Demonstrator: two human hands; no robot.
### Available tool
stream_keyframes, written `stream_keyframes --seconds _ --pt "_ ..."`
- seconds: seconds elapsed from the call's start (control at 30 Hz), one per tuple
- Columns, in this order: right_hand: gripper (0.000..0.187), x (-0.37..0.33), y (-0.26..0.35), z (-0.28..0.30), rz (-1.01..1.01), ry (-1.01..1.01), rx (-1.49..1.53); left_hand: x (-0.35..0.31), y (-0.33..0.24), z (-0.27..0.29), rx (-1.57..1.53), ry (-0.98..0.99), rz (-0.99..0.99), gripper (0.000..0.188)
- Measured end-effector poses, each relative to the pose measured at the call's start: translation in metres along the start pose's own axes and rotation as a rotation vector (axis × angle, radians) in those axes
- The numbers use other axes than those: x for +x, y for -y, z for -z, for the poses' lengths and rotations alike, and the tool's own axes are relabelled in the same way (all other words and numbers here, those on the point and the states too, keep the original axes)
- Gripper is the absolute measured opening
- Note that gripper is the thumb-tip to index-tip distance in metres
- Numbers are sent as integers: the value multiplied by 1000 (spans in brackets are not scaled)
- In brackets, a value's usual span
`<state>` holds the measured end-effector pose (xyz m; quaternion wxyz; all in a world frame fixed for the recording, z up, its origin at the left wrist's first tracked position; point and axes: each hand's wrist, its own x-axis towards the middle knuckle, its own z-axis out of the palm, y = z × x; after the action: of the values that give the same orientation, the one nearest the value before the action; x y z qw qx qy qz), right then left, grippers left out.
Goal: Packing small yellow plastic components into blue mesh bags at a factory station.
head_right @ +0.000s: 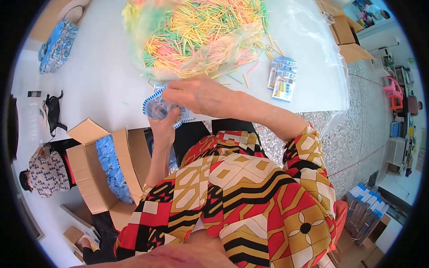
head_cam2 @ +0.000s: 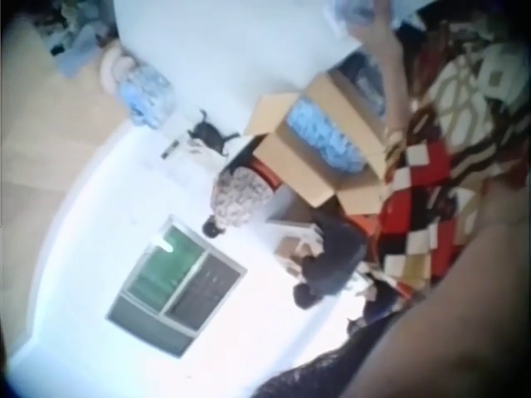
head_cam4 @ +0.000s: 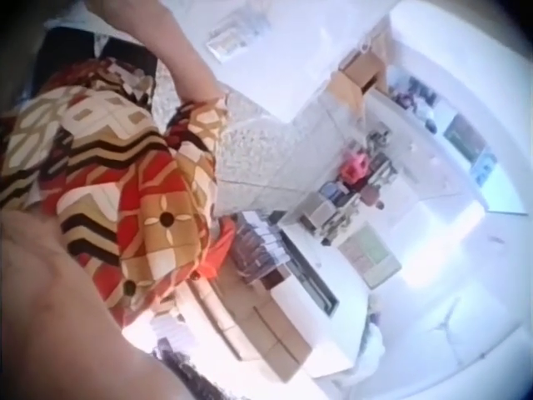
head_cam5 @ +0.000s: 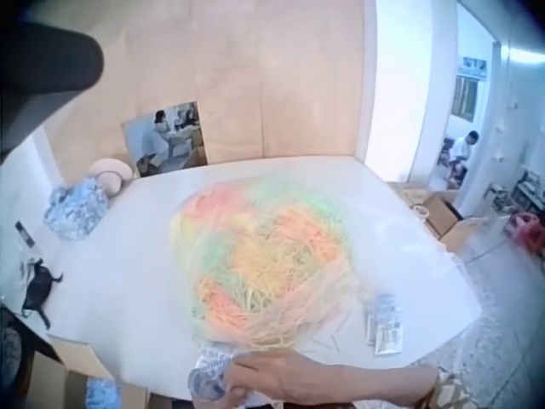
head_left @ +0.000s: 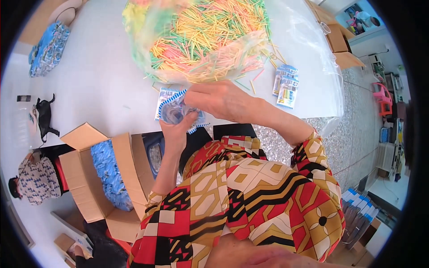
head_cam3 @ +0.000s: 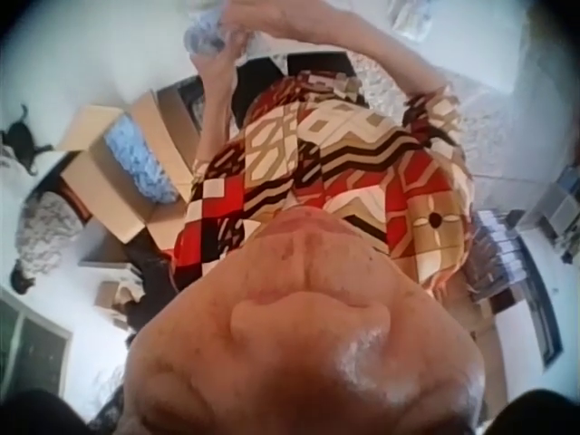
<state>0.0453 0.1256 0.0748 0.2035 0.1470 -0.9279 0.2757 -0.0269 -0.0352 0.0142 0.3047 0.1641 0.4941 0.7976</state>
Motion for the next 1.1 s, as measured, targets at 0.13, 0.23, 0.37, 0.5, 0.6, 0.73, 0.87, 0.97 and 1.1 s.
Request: stream_keyframes --seconds 0.13,0.23,0.37,0.5,0.6,0.73,0.87,0.97,1.1 --pt "21 1 -4 1 57 -38 41 5 0 8 23 82 55 38" --pt "19 5 -7 2 93 -50 20 10 -3 10 25 122 72 38" --pt "16 7 0 8 81 -5 -49 15 -2 10 97 115 22 37" --pt "15 9 6 7 126 -10 -155 19 10 16 180 63 -79 35" --pt "11 7 1 6 83 -40 -74 20 10 8 124 69 -105 33" --pt "8 7 -22 19 -275 -139 503 24 8 5 108 47 -70 32" --pt "14 -12 -118 43 -673 -447 471 27 0 2 131 17 -68 31" --pt "19 -51 -209 57 -690 -544 157 30 3 5 105 3 -45 31" --pt "20 -73 -274 65 -765 -321 -297 31 7 7 102 -3 -44 32"
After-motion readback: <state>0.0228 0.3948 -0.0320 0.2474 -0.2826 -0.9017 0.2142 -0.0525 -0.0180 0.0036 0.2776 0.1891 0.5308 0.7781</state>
